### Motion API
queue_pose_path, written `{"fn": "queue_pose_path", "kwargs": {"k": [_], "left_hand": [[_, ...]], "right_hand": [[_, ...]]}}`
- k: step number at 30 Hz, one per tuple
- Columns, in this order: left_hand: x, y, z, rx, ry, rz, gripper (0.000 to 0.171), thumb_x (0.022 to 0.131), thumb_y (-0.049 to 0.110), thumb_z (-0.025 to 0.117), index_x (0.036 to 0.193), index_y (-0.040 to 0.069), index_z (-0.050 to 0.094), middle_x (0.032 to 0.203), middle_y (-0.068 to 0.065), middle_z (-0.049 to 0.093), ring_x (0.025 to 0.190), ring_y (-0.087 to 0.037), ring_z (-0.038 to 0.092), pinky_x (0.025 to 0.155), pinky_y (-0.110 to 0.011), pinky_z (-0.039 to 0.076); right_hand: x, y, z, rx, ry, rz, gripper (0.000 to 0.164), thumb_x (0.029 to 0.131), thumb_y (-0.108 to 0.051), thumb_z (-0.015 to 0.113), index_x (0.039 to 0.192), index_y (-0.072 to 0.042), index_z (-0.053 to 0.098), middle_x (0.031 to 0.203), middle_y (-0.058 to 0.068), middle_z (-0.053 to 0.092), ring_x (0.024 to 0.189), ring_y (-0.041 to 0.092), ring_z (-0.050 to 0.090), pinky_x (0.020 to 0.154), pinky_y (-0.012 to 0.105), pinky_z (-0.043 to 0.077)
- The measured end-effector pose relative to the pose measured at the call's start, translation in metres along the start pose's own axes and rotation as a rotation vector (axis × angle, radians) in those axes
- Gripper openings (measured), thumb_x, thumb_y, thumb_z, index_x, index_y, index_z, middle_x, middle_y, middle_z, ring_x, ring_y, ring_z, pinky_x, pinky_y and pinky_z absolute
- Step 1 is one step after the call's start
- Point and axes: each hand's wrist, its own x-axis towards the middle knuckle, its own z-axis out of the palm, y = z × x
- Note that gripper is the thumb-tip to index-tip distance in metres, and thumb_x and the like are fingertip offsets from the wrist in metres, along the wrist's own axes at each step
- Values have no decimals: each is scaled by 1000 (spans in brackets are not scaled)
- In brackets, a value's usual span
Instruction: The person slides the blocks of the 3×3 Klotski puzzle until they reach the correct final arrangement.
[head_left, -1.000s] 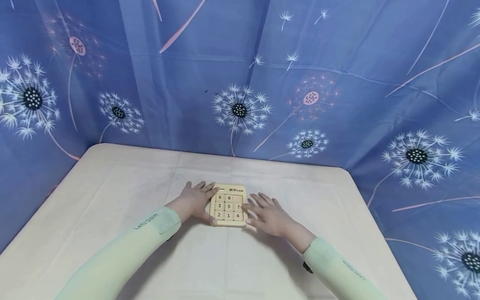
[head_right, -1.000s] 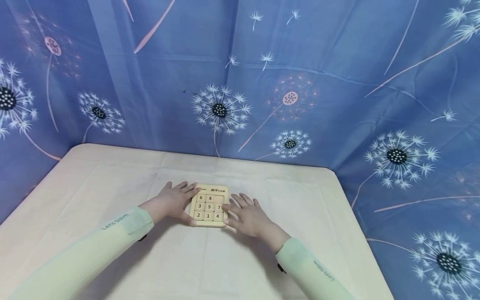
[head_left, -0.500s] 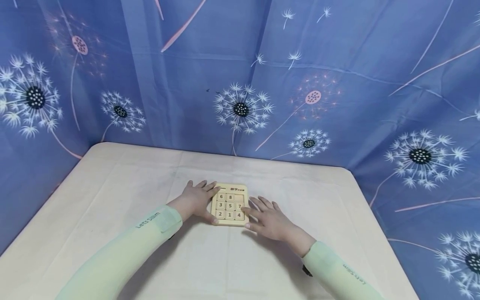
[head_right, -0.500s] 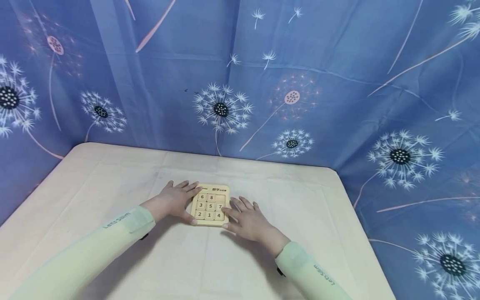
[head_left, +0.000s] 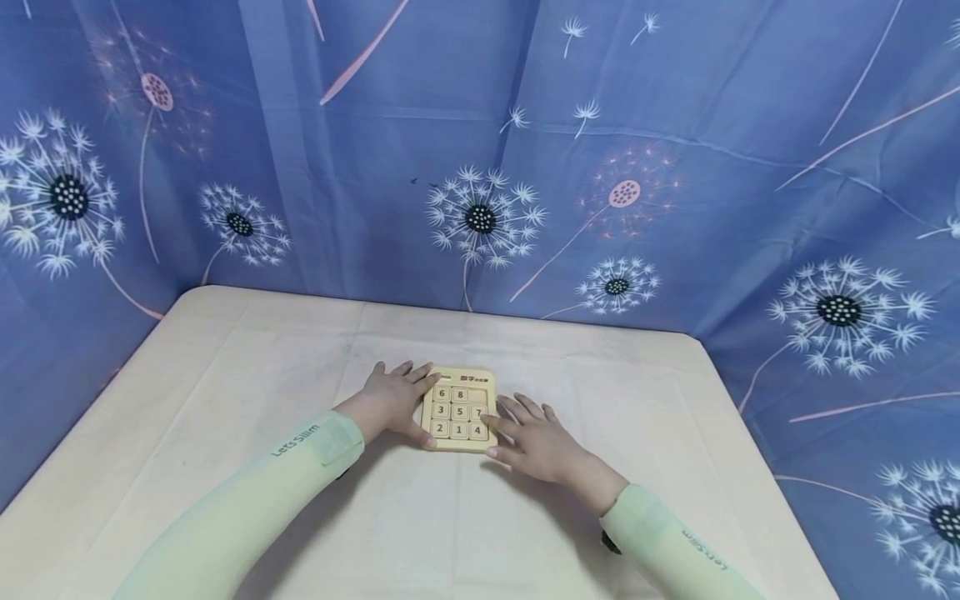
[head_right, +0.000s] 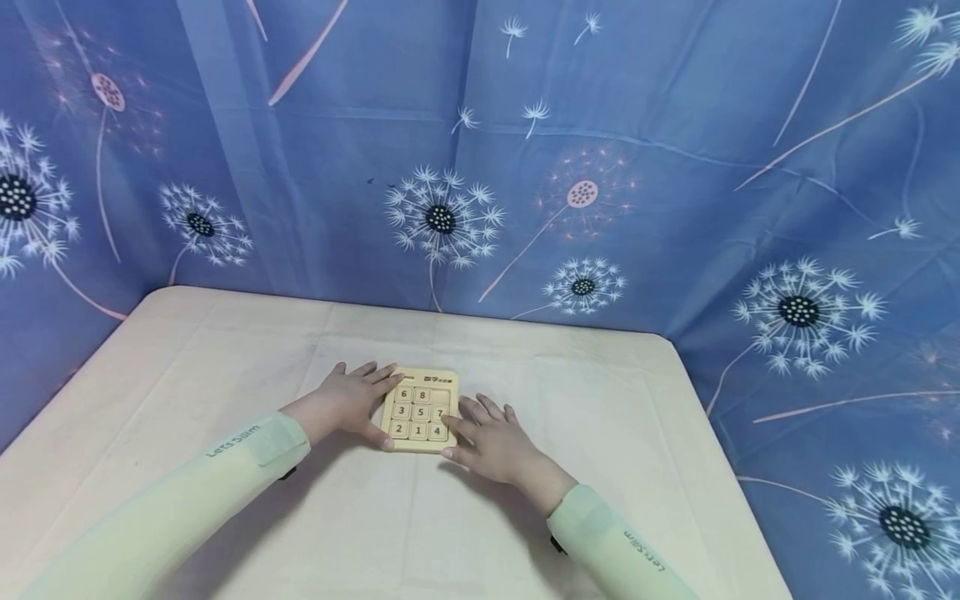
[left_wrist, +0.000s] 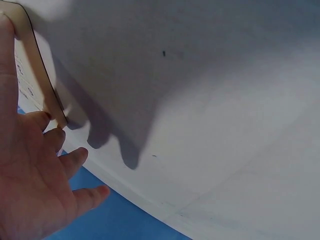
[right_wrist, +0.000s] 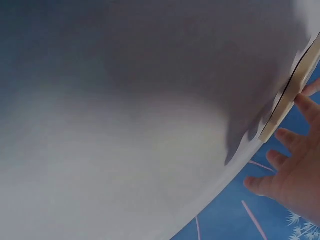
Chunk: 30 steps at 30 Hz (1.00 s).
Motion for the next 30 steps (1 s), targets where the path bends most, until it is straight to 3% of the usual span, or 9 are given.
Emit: {"fn": "queue_pose_path", "kwargs": {"k": [30], "left_hand": [[-3, 0, -2, 3, -8, 9, 118, 73, 77, 74, 164, 19, 26, 174, -3, 18, 160, -36, 22, 127, -68, 21]], "right_hand": [[6, -5, 3, 12, 37, 41, 59, 102, -53, 53, 152, -23, 51, 166, 15, 37, 155, 45, 27, 119, 76, 26]]}}
